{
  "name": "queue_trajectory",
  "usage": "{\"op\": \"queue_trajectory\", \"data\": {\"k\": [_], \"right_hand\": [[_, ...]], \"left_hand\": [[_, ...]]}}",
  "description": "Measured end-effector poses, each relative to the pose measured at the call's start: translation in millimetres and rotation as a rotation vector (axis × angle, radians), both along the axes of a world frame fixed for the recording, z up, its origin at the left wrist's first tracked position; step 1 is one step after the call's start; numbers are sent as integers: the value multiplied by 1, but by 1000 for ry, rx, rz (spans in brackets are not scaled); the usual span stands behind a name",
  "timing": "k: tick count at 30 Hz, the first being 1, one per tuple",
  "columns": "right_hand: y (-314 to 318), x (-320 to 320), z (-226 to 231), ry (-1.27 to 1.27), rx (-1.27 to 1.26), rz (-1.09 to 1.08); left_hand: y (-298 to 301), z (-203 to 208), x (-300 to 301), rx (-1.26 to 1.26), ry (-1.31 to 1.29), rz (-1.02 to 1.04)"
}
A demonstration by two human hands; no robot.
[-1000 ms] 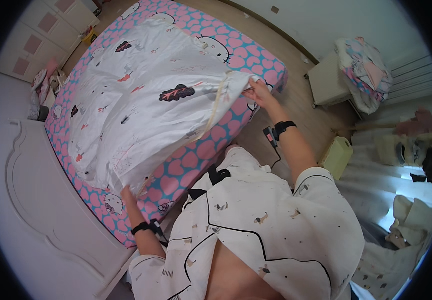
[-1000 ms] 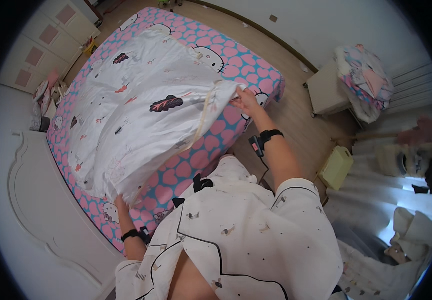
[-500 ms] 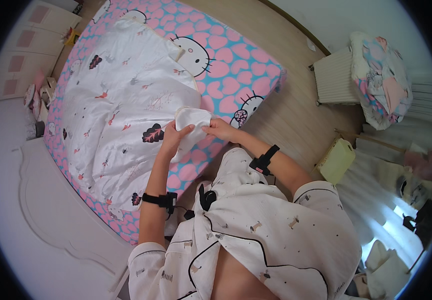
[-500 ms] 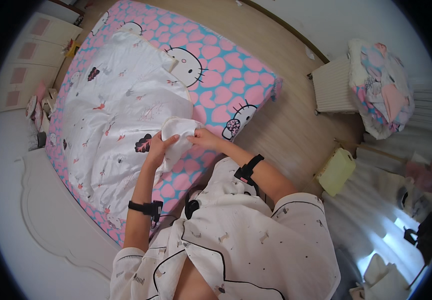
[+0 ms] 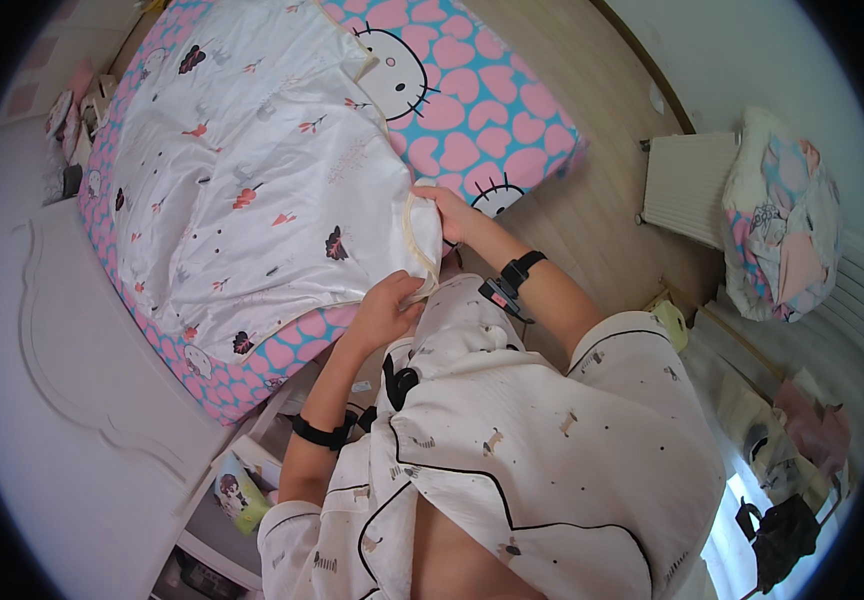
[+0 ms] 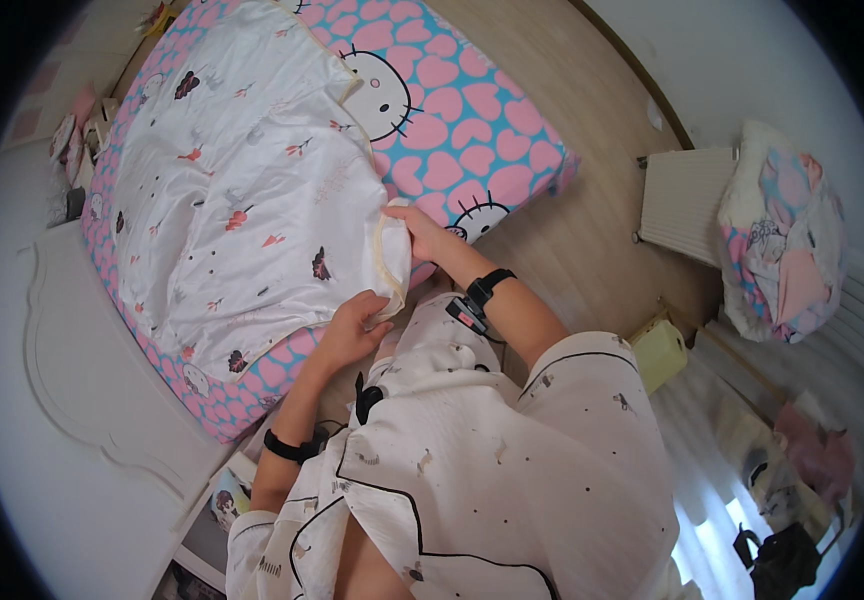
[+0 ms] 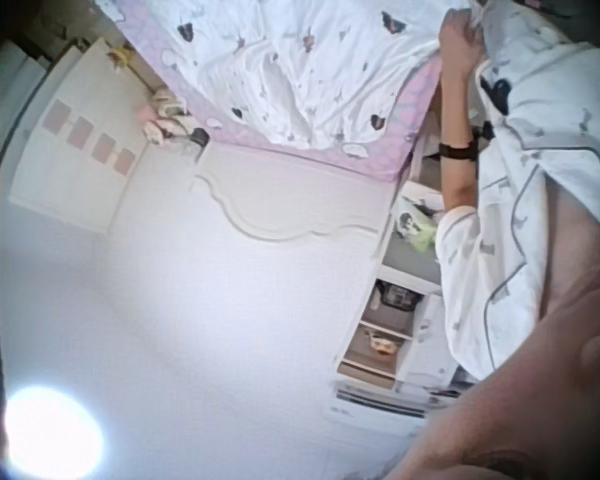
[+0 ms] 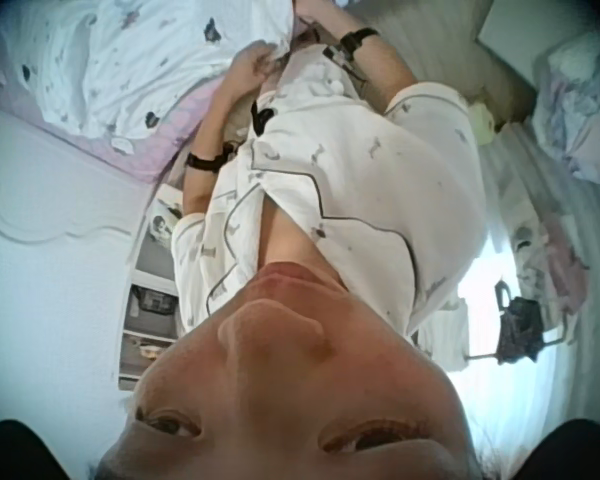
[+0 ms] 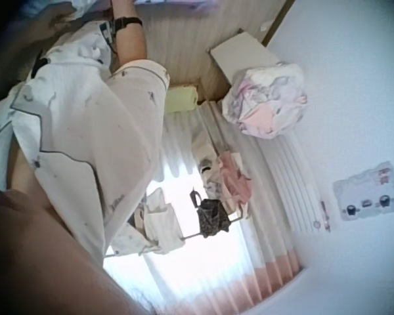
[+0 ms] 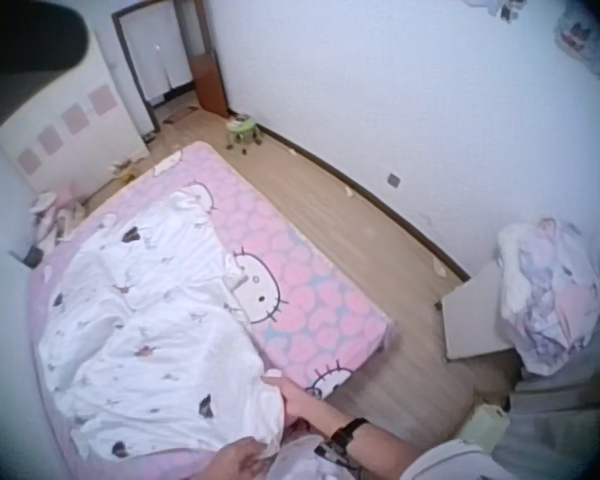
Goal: The person spreads a Hello Kitty patterned fitted sheet over a mattress, tucks the edges, and smooths the surface. They then unfold a white duvet with a leaf pattern and lay it over the fitted sheet.
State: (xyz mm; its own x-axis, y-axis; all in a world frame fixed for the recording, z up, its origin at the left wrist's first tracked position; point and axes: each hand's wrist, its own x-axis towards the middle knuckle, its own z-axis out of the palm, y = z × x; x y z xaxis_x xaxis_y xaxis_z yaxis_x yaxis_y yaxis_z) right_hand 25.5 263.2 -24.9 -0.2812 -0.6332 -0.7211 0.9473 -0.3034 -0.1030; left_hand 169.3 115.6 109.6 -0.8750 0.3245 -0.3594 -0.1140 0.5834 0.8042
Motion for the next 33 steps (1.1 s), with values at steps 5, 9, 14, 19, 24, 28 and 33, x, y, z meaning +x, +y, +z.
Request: {"op": "queue_trajectory", "data": {"k": [5, 9, 14, 19, 24, 28, 33], "right_hand": [[42, -22, 20, 331, -102, -147], [102, -22, 43, 373, -109, -172], [164, 8, 66, 410, 112, 176], [195, 20, 84, 675, 201, 479], [182, 8, 67, 1699, 65, 972], [177, -6, 50, 1576, -119, 1268], [194, -68, 63, 1671, -170, 1340]], "left_hand": [[23, 1, 12, 213, -55, 360], [51, -6, 20, 291, 2, 465], [118, -20, 28, 297, 163, 582], [164, -7, 38, 29, 392, 487], [184, 6, 38, -121, 430, 437], [198, 1, 22, -174, 423, 579], [234, -6, -23, -125, 226, 833]]}}
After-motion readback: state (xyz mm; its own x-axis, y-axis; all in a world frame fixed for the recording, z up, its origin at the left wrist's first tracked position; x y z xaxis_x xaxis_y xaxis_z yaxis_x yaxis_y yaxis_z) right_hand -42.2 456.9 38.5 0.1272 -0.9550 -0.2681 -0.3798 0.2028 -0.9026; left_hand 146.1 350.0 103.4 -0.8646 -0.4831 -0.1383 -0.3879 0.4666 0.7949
